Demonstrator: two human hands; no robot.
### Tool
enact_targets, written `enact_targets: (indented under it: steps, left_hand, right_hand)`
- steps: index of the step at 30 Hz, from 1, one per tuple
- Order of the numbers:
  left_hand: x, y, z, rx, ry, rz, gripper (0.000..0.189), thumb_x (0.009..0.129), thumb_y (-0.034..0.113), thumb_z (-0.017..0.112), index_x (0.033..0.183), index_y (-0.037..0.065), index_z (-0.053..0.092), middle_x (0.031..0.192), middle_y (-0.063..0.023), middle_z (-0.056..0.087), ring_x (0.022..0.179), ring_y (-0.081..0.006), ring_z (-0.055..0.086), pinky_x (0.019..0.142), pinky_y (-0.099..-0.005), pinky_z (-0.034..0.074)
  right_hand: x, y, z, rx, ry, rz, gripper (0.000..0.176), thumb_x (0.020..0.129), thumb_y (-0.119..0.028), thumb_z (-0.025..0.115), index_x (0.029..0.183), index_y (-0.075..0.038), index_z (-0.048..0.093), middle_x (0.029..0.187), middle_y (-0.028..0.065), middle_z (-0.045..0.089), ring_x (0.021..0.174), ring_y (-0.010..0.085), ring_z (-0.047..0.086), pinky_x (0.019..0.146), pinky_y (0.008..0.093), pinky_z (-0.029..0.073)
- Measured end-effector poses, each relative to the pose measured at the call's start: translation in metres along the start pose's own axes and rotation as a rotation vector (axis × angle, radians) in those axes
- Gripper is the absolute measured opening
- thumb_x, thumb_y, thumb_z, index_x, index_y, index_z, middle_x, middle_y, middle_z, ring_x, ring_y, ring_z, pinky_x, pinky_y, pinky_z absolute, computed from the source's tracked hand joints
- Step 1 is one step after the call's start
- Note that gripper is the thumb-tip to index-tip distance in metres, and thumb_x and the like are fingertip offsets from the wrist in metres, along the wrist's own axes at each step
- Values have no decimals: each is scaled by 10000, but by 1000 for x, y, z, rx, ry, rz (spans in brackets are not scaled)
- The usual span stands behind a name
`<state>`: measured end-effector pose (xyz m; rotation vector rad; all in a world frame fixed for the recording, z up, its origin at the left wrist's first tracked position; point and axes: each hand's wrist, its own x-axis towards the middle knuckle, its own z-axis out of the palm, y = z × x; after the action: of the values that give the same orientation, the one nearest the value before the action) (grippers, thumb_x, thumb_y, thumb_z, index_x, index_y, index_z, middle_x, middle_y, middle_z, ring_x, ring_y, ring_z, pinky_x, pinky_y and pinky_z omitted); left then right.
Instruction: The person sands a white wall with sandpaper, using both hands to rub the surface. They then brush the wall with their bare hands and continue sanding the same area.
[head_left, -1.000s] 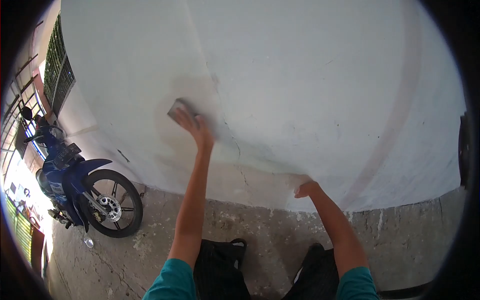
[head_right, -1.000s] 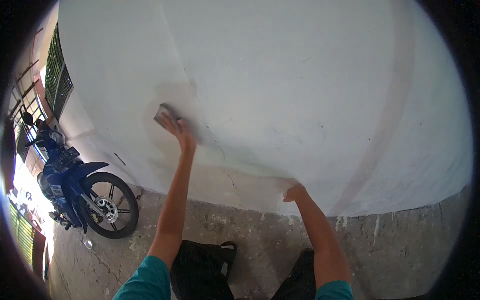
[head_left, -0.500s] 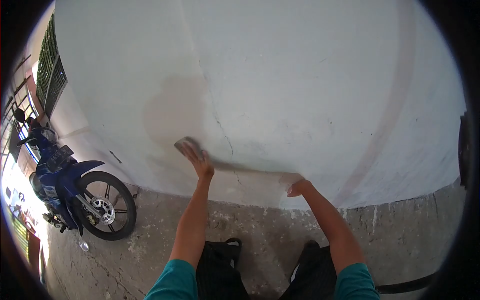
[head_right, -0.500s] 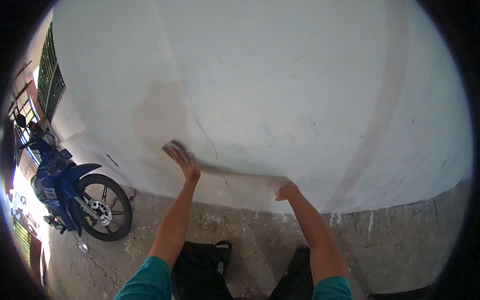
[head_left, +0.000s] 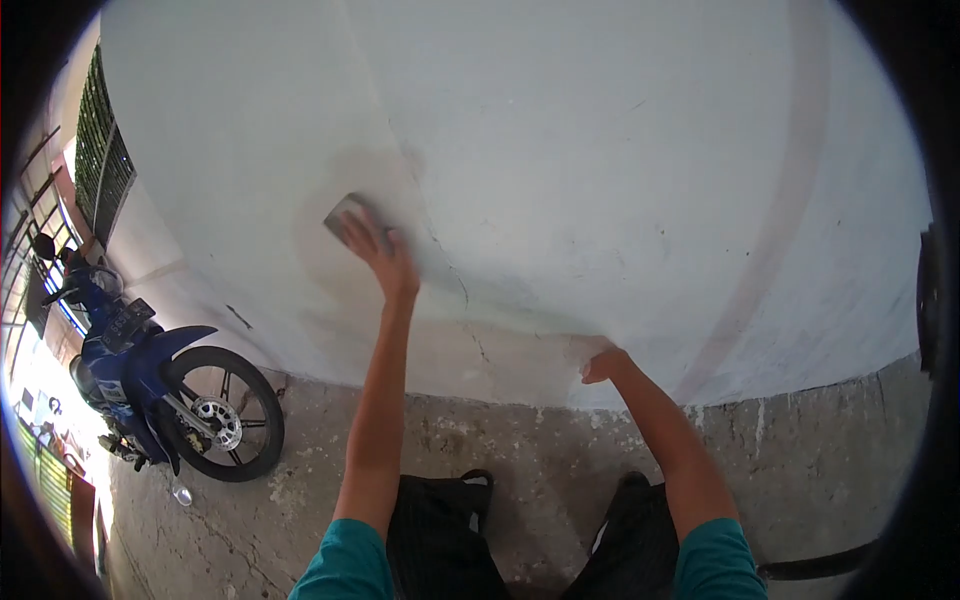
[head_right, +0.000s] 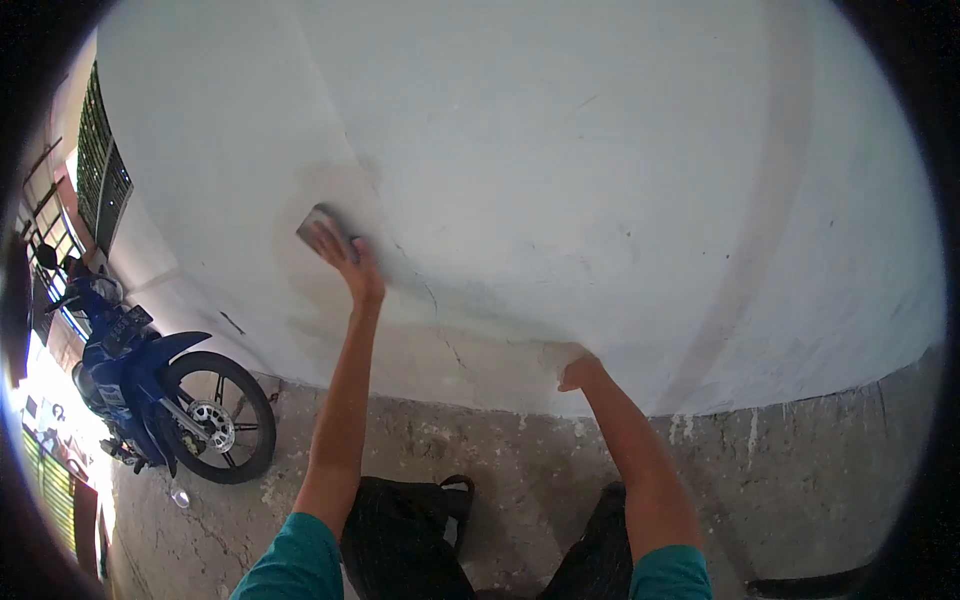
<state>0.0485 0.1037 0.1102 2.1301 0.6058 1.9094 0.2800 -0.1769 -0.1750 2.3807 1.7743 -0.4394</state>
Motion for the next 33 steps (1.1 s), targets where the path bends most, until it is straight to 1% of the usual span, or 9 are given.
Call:
enact_targets:
  steps: [3, 8, 11, 14, 17, 20, 22, 25, 33]
  left_hand:
    - [-17, 21, 13, 24, -41, 253, 607, 895, 333, 479, 1402, 78, 263, 1480, -193, 98, 1340, -419, 98, 1069, -537, 118]
    - [-80, -12, 6, 224, -386, 569, 489, 818, 235, 576, 1288, 177, 453, 1435, -162, 250, 1280, -431, 246, 1030, -541, 235]
    - [-119, -70, -9, 246, -444, 605, 485, 824, 234, 579, 1291, 230, 447, 1430, -129, 270, 1281, -412, 258, 1023, -518, 268]
    - [-137, -94, -24, 457, -620, 309, 555, 845, 252, 538, 1356, 152, 345, 1466, -189, 146, 1332, -425, 142, 1077, -514, 189]
    - [-133, -97, -23, 335, -441, 190, 538, 891, 251, 492, 1383, 155, 298, 1463, -184, 160, 1327, -426, 157, 1069, -506, 202]
    - [-114, -98, -9, 234, -243, 93, 569, 936, 273, 409, 1425, 101, 175, 1481, -197, 60, 1349, -409, 101, 1092, -479, 147]
    - [-89, -99, 6, 37, 67, -389, 603, 960, 310, 347, 1437, 66, 70, 1492, -175, 2, 1372, -350, 47, 1104, -439, 104]
    - [-43, -98, 5, -526, 274, -439, 620, 969, 342, 307, 1430, 31, 31, 1495, -159, -26, 1381, -299, -3, 1108, -413, 61]
    - [11, -8, -4, -263, 77, -94, 603, 963, 416, 276, 1430, 64, 127, 1497, -154, 38, 1375, -326, 34, 1099, -456, 61]
  right_hand:
    - [12, 9, 3, -108, -191, 84, 691, 647, -348, 687, 1279, -227, 435, 1331, 49, 436, 1211, 251, 419, 1013, 348, 340]
    - [-52, -44, -76, 4, -75, 68, 699, 656, -340, 693, 1290, -216, 427, 1337, 56, 432, 1229, 252, 405, 1019, 350, 338]
    - [-62, -48, -89, -102, -66, -15, 425, 780, -463, 543, 1143, -245, 582, 1316, -12, 468, 1248, 215, 380, 1038, 354, 286]
    - [-73, -56, -101, -165, -117, -22, 407, 815, -512, 499, 1109, -259, 625, 1331, -45, 456, 1271, 202, 348, 1051, 350, 261]
    - [-62, -46, -85, -87, 18, -47, 753, 676, -373, 683, 1332, -164, 377, 1377, 52, 391, 1228, 215, 415, 1019, 328, 342]
    - [-61, -44, -81, -75, -38, -17, 729, 679, -385, 675, 1317, -168, 398, 1360, 49, 410, 1223, 215, 420, 1015, 327, 345]
    - [-56, -36, -67, -55, -109, 26, 705, 682, -397, 667, 1302, -172, 419, 1343, 46, 430, 1218, 214, 425, 1012, 325, 348]
    - [-44, -24, -48, -18, -166, 79, 672, 686, -415, 655, 1279, -177, 450, 1317, 42, 459, 1211, 213, 433, 1006, 324, 352]
    - [-26, -14, -32, -17, -246, 140, 544, 732, -478, 580, 1201, -205, 549, 1243, 18, 539, 1182, 213, 460, 1001, 334, 346]
